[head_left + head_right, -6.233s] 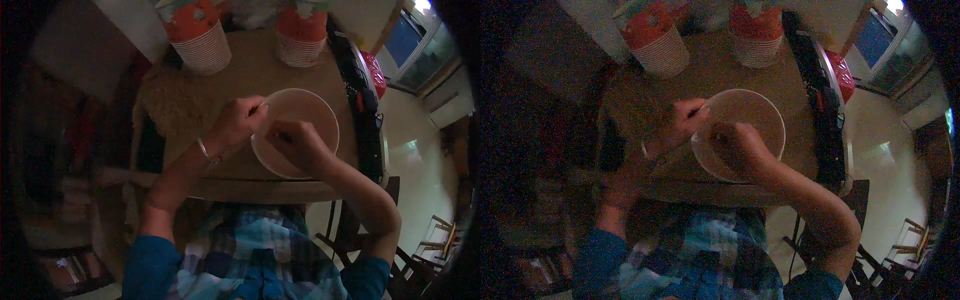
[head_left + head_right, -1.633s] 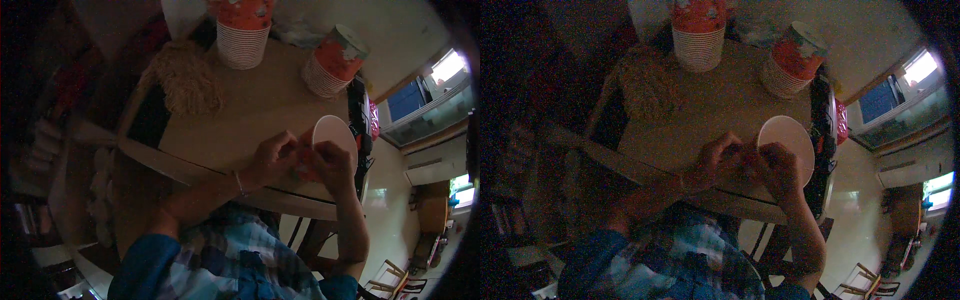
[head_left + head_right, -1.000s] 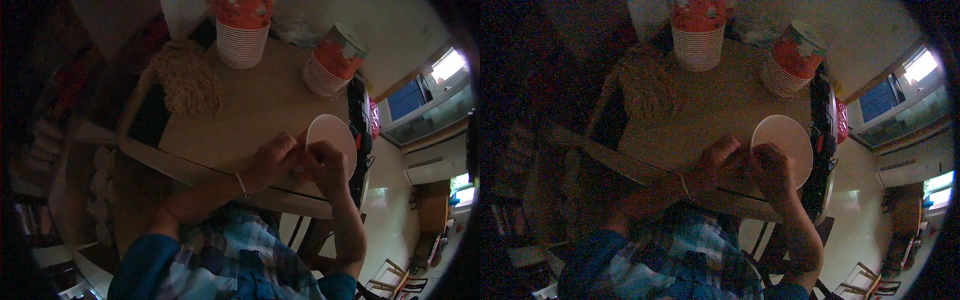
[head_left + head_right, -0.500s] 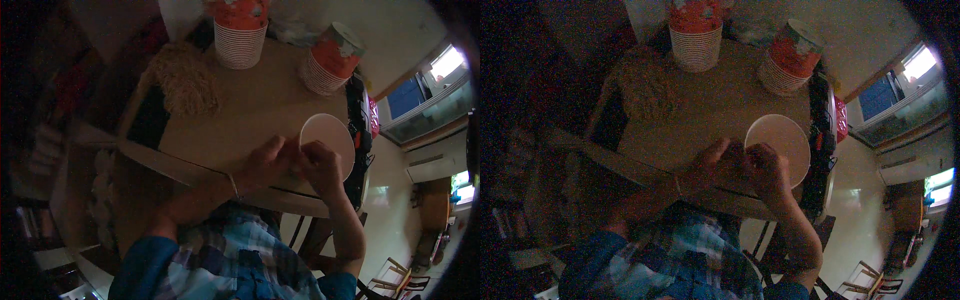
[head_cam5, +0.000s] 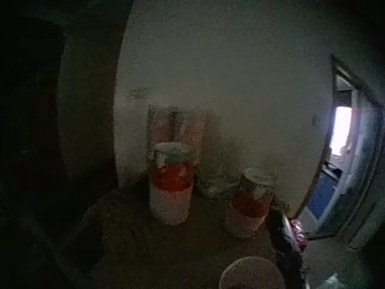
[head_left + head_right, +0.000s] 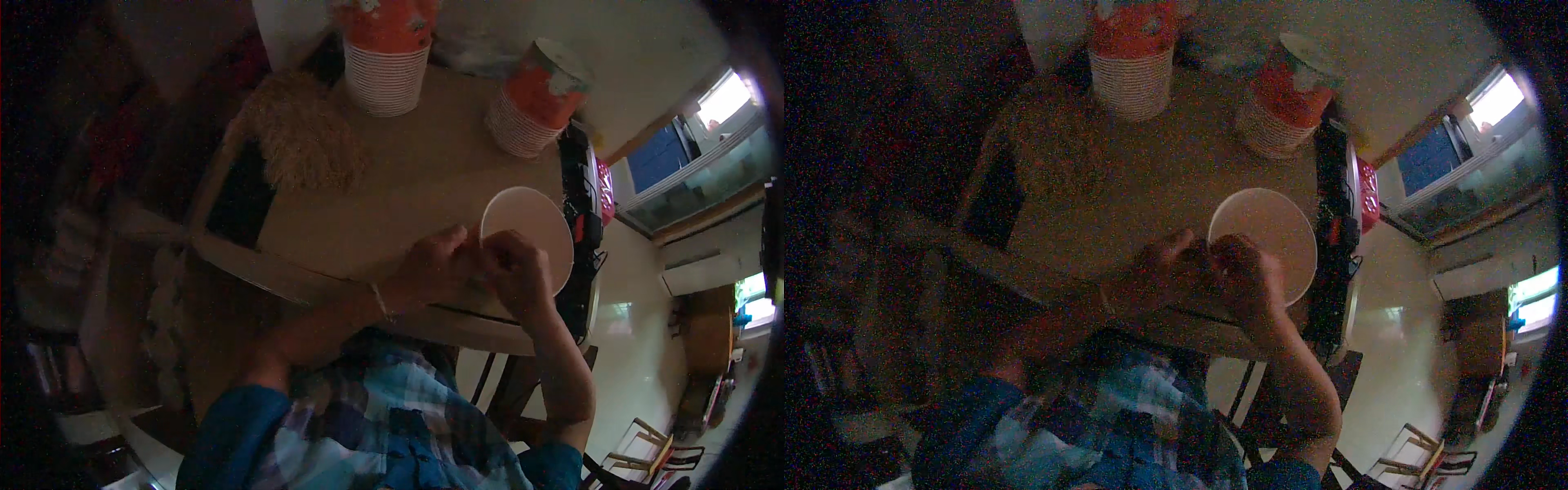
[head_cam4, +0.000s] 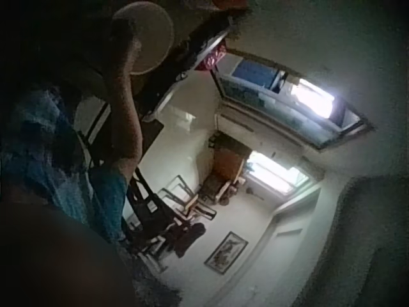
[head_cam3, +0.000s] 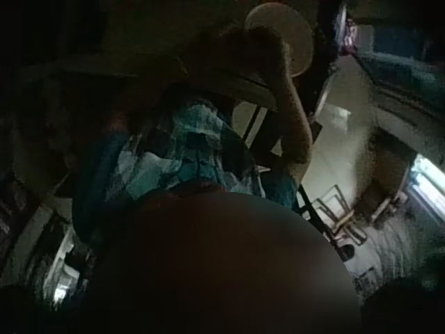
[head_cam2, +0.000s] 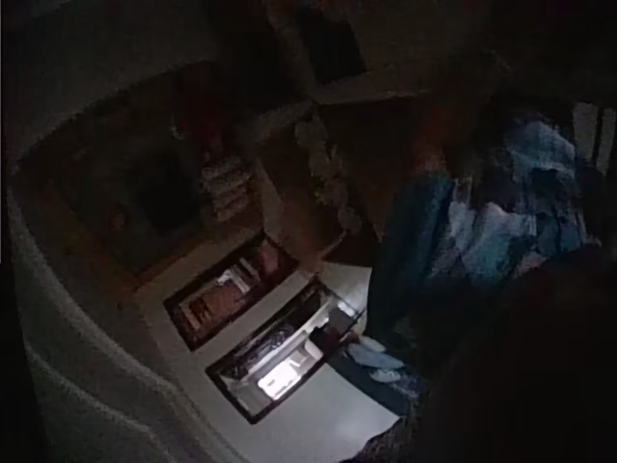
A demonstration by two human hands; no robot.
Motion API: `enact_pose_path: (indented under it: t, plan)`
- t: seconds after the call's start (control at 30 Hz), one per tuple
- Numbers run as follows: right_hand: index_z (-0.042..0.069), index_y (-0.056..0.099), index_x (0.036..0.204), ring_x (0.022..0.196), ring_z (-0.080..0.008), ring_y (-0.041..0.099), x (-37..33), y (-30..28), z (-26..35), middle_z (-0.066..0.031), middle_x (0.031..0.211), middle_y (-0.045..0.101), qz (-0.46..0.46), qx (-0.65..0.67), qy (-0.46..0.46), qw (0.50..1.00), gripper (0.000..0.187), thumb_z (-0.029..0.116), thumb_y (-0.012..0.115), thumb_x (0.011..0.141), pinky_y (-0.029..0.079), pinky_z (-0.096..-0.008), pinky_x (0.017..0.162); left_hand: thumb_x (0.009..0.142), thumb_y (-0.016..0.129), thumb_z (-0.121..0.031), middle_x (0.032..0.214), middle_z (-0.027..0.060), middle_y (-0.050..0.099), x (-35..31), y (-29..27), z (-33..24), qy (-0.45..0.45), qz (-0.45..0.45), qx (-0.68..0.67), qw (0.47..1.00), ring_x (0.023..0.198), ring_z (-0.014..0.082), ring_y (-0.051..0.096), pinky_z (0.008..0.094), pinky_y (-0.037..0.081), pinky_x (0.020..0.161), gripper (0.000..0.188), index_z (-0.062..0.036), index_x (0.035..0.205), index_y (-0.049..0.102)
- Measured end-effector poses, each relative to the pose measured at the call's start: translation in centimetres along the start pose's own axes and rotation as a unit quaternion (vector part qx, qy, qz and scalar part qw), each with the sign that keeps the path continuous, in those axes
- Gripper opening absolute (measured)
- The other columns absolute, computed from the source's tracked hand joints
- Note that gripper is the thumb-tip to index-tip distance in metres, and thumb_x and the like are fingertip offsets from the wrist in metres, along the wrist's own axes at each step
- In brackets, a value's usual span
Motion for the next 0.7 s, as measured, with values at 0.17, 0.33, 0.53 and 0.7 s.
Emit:
enact_pose_path:
  t: [0.17, 0.33, 0.53, 0.7]
  plan:
    - [0.007, 0.068, 0.096, 0.084, -0.0255, 0.070, 0.1, 0.2, -0.2, -0.0132, 0.089, 0.069, 0.018, 0.008, 0.010, 1.000, 0.022, 0.026, 0.068, 0.085, 0.053, -0.0348, 0.072, 0.090, 0.055, -0.012, 0.076, 0.0156, 0.059, -0.1, -2.1, -0.3, -0.004, -0.034, -0.017, 0.999, 0.073, 0.0192, 0.060, 0.0352, 0.048, 0.066, 0.009, -0.0029, 0.091, 0.054]
    - [0.007, 0.067, 0.100, 0.085, -0.0250, 0.070, 0.4, 0.2, -0.9, -0.0142, 0.088, 0.070, 0.038, -0.021, 0.036, 0.998, 0.025, 0.026, 0.070, 0.084, 0.054, -0.0363, 0.072, 0.090, 0.057, -0.010, 0.072, 0.0079, 0.055, 0.0, -3.6, -0.8, 0.008, -0.032, -0.047, 0.998, 0.070, 0.0106, 0.050, 0.0297, 0.045, 0.064, 0.008, -0.0028, 0.089, 0.053]
    - [0.006, 0.066, 0.099, 0.080, -0.0237, 0.070, 0.2, 0.5, -1.6, -0.0140, 0.087, 0.071, 0.046, 0.048, 0.030, 0.997, 0.022, 0.023, 0.068, 0.085, 0.053, -0.0347, 0.068, 0.088, 0.056, -0.007, 0.080, 0.0069, 0.057, 0.1, -4.5, -2.9, 0.135, -0.067, -0.013, 0.988, 0.077, 0.0131, 0.056, 0.0287, 0.047, 0.072, 0.004, -0.0031, 0.090, 0.054]
    - [0.004, 0.065, 0.100, 0.079, -0.0232, 0.068, 0.3, 0.5, -0.9, -0.0143, 0.087, 0.070, 0.061, 0.042, 0.012, 0.997, 0.020, 0.018, 0.067, 0.086, 0.052, -0.0346, 0.068, 0.088, 0.055, -0.006, 0.091, 0.0080, 0.060, 0.5, -4.5, -5.6, 0.215, -0.040, -0.053, 0.974, 0.086, 0.0157, 0.058, 0.0300, 0.048, 0.078, 0.005, -0.0026, 0.091, 0.055]
Point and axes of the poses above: each hand's wrist, its own x-axis towards the middle knuckle, its own y-axis out of the palm, z = x × y, the point moved 9 cm from there along x, towards the middle knuckle
